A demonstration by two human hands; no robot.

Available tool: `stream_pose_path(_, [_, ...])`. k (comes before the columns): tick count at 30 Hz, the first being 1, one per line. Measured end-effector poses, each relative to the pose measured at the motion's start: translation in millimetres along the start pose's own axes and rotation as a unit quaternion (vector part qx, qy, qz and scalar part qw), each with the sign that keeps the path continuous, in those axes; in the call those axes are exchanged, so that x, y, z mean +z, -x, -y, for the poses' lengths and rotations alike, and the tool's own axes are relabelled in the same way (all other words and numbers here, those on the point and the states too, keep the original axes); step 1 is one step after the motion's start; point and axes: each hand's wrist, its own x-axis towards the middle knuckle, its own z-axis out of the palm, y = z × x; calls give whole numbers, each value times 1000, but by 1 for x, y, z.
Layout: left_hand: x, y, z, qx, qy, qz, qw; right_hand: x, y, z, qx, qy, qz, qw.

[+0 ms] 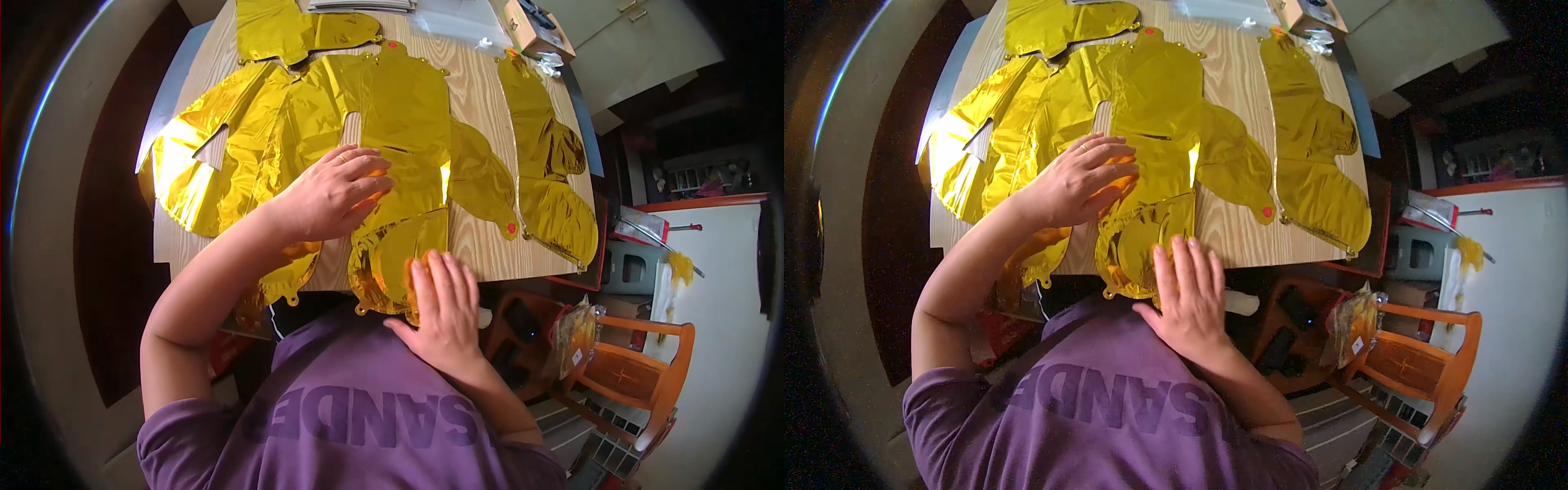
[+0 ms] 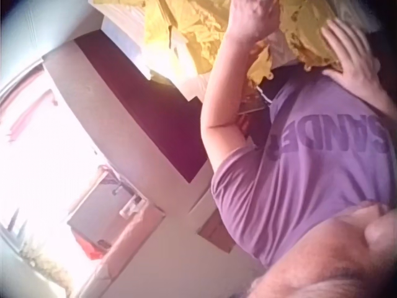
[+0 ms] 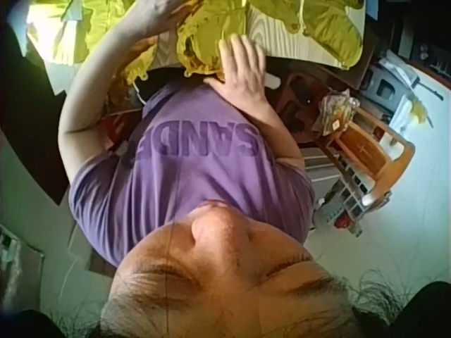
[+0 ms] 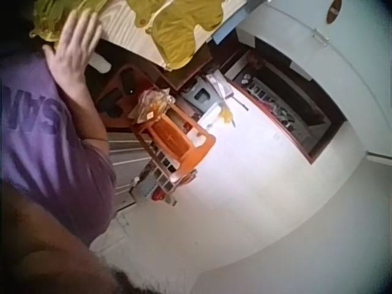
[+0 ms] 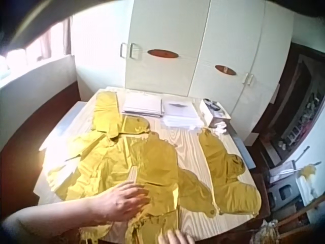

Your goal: Folding a gold-colored foil balloon on a wooden table.

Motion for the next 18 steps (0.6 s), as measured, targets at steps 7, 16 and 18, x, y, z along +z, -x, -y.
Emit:
stream_pose_path(7, [8, 6, 2, -17, -7, 10, 1000, 19, -2, -3, 32, -85, -152, 984])
stream_pose_path(16, [10, 10, 0, -18, -19, 5, 1000, 30, 36, -16, 261, -399, -324, 817])
stream_pose_path(18, [10, 11, -1, -24, -18, 5, 1000, 19, 32, -10, 97, -161, -260, 947])
